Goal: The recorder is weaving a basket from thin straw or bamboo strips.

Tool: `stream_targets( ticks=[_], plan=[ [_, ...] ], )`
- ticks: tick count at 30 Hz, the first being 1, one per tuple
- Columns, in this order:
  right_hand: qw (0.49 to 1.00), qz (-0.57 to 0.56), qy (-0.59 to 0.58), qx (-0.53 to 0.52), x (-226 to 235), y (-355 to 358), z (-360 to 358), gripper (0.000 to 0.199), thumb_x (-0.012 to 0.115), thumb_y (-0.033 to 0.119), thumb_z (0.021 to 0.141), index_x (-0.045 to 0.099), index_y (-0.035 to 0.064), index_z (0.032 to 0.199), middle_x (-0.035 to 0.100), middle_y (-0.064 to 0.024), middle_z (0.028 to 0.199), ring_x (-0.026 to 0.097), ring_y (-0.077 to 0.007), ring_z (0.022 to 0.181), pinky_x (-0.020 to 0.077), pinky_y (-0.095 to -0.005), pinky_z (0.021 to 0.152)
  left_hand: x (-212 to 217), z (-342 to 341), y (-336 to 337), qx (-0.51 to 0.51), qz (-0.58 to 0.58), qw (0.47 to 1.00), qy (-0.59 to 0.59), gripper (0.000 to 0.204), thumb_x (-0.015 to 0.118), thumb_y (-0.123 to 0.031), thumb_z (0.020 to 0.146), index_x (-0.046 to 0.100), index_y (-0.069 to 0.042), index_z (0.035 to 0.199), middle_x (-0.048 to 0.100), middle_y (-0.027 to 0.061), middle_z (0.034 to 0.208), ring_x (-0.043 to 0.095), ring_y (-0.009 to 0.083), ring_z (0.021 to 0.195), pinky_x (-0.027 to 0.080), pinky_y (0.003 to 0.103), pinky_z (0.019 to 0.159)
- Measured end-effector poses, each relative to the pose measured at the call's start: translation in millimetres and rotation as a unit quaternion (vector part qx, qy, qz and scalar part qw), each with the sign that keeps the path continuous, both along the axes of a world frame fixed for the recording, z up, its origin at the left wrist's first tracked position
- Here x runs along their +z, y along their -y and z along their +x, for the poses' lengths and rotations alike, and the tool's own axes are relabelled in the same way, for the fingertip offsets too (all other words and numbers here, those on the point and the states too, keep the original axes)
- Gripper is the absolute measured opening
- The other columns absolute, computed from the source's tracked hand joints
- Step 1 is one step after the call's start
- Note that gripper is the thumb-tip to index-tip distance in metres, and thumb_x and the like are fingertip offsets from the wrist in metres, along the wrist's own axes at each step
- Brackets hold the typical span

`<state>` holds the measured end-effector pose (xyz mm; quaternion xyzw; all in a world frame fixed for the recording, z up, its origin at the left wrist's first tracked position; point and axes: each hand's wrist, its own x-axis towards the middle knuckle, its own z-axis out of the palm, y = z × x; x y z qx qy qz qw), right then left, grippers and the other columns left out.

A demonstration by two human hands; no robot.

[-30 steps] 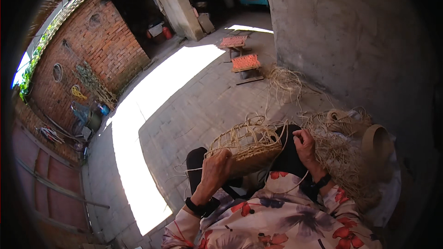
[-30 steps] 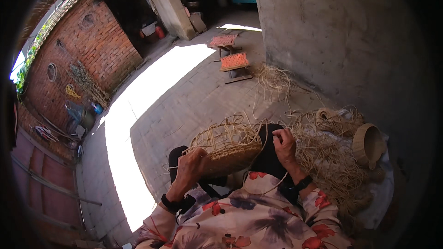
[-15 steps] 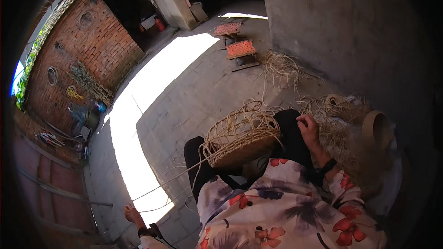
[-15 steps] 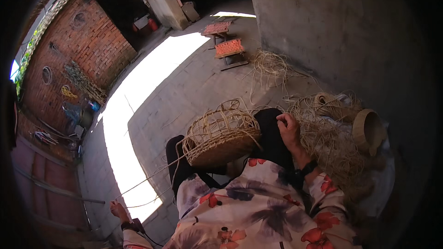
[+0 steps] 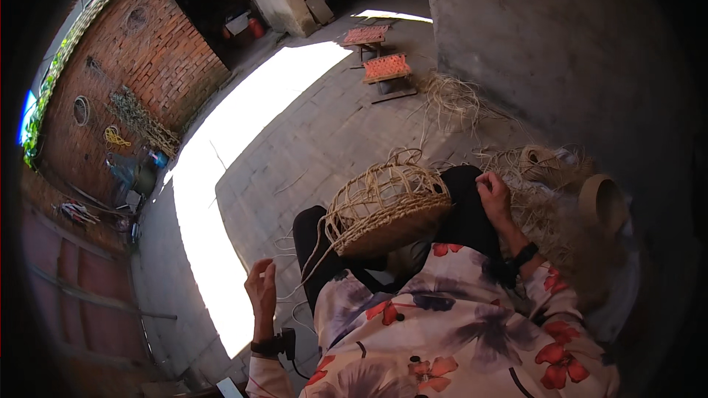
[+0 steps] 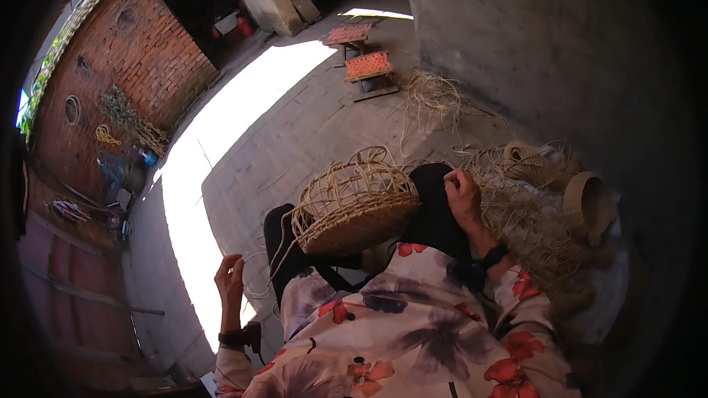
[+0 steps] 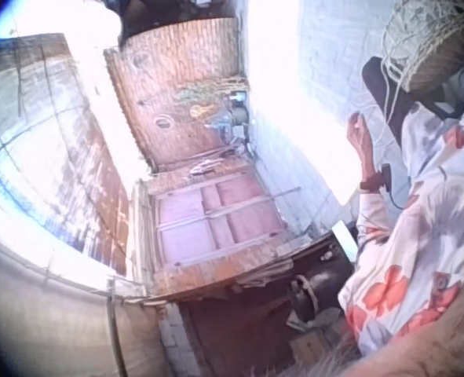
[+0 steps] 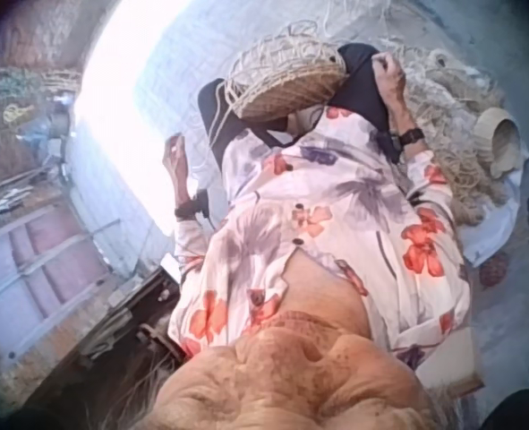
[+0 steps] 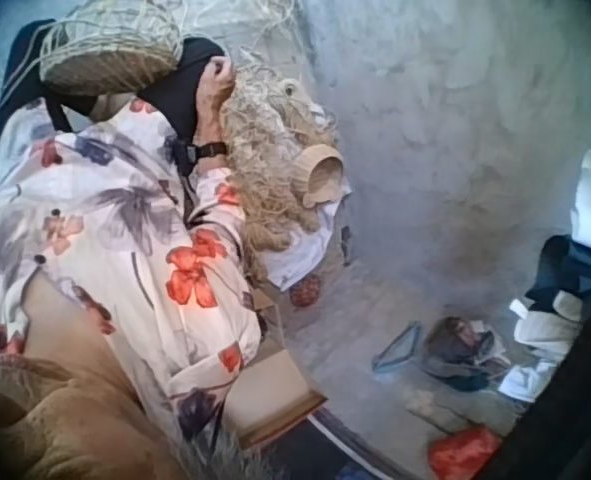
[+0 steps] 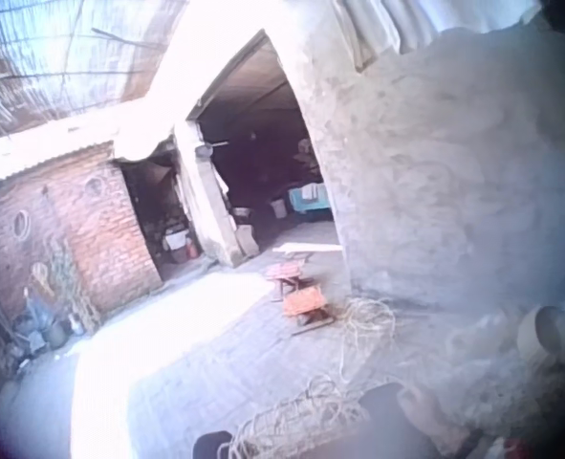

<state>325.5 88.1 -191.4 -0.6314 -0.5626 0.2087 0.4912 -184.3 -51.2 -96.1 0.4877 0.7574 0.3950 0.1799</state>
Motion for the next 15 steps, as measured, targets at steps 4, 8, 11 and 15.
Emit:
stream_targets(
  ticks=[4, 8, 11, 15],
  plan=[
    [0.999, 0.005, -0.036, 0.016, -1.6, 2.3, -2.0, 0.010, 0.061, 0.006, 0.085, 0.062, 0.0029, 0.094, 0.059, -0.0020, 0.078, 0.054, -0.0102, 0.072, 0.0463, -0.0269, 0.068, 44.4, 137.5, -28.4, -0.221, 0.002, 0.975, -0.040, 0.018, 0.061, -0.017, 0.093, 0.066, -0.002, 0.102, 0.068, 0.0189, 0.082, 0.069, 0.0296, 0.073, 0.051, 0.037, 0.064],
    [0.999, 0.010, -0.049, 0.009, -0.6, 4.1, -3.4, 0.010, 0.061, 0.006, 0.085, 0.063, 0.0032, 0.094, 0.059, -0.0014, 0.078, 0.054, -0.0098, 0.071, 0.0457, -0.0264, 0.067, 39.5, 153.2, -37.8, -0.296, 0.100, 0.947, -0.080, 0.015, 0.059, -0.016, 0.094, 0.066, -0.003, 0.098, 0.065, 0.0197, 0.076, 0.067, 0.0338, 0.069, 0.050, 0.039, 0.063],
    [0.999, 0.010, -0.033, 0.005, 2.3, 5.3, 5.8, 0.010, 0.062, 0.008, 0.084, 0.063, 0.0026, 0.092, 0.062, -0.0063, 0.081, 0.058, -0.0147, 0.071, 0.0485, -0.0302, 0.068, 34.9, 103.9, -30.2, -0.218, -0.012, 0.966, -0.137, 0.013, 0.062, -0.015, 0.092, 0.066, -0.003, 0.095, 0.063, 0.0185, 0.072, 0.065, 0.0352, 0.068, 0.049, 0.041, 0.062],
    [1.000, -0.010, -0.021, 0.008, 3.4, 1.5, 5.6, 0.011, 0.062, 0.008, 0.083, 0.062, 0.0029, 0.093, 0.061, -0.0074, 0.080, 0.060, -0.0180, 0.071, 0.0491, -0.0318, 0.067, 22.1, -8.5, -11.4, -0.085, -0.143, 0.901, -0.400, 0.017, 0.068, -0.014, 0.086, 0.069, -0.009, 0.102, 0.066, 0.0137, 0.093, 0.067, 0.0311, 0.075, 0.053, 0.042, 0.069]
  ],
)
